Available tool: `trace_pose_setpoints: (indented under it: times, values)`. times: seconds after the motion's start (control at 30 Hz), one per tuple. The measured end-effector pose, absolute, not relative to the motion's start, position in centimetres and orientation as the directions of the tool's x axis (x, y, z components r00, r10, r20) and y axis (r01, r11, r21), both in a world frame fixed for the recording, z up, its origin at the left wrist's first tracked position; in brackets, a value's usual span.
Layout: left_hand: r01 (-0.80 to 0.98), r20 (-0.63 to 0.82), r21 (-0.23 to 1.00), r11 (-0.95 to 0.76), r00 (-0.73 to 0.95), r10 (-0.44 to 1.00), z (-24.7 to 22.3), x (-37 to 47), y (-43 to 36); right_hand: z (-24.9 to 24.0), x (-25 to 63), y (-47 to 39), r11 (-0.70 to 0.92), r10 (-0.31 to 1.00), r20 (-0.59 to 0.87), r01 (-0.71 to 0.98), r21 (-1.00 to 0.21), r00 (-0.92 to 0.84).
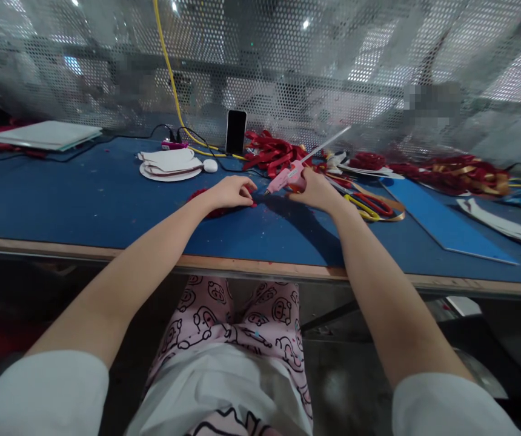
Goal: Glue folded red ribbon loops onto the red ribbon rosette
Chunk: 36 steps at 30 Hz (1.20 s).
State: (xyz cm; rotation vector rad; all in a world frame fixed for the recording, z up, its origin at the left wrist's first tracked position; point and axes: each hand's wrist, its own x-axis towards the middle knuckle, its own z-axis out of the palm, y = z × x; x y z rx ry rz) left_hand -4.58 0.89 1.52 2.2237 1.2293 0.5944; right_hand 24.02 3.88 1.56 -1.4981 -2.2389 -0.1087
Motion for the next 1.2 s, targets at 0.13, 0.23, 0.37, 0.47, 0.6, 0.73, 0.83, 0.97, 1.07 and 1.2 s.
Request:
trace_pose_setpoints:
  times: [0.13,0.23,0.37,0.47,0.6,0.73,0.83,0.97,1.07,1.2]
  values:
    - [0.634,0.139,0.614,-0.470,0.499,0.855,1.8,-4.6,0.7,1.0,23.8,4.3,0.415,0.861,0.381,0.898,-0.145,-0.336]
    - [0.646,0.158,0.600,-0.471,0.482,0.862,1.7,-4.5,0.8,0.6,23.4,4.5,0.434,0.853,0.373,0.893,-0.119,-0.365]
    - [0.659,0.177,0.590,-0.467,0.459,0.871,1.4,-4.4,1.0,0.2,22.8,4.4,0.443,0.849,0.360,0.892,-0.087,-0.387]
    - [0.647,0.194,0.598,-0.474,0.457,0.868,1.1,-4.4,1.2,0.1,22.4,4.2,0.452,0.843,0.360,0.889,-0.071,-0.400]
    - [0.634,0.214,0.601,-0.487,0.459,0.862,0.8,-4.4,1.5,0.1,22.2,4.1,0.436,0.851,0.350,0.898,-0.053,-0.392]
    - [0.639,0.218,0.592,-0.491,0.460,0.861,0.7,-4.4,1.6,0.0,22.1,4.1,0.420,0.862,0.331,0.907,-0.042,-0.384]
    - [0.659,0.203,0.581,-0.477,0.450,0.870,0.8,-4.4,1.5,-0.1,22.1,4.2,0.422,0.863,0.321,0.906,-0.030,-0.391]
    - [0.687,0.194,0.570,-0.451,0.421,0.886,0.9,-4.4,1.4,-0.2,22.2,4.2,0.435,0.854,0.320,0.901,-0.003,-0.411]
    - [0.729,0.224,0.522,-0.443,0.384,0.896,1.0,-4.5,1.4,-0.3,22.2,4.2,0.438,0.850,0.317,0.899,0.018,-0.421]
    - [0.780,0.225,0.428,-0.457,0.398,0.889,1.3,-4.3,1.0,-0.2,22.1,4.1,0.431,0.850,0.322,0.902,0.029,-0.417]
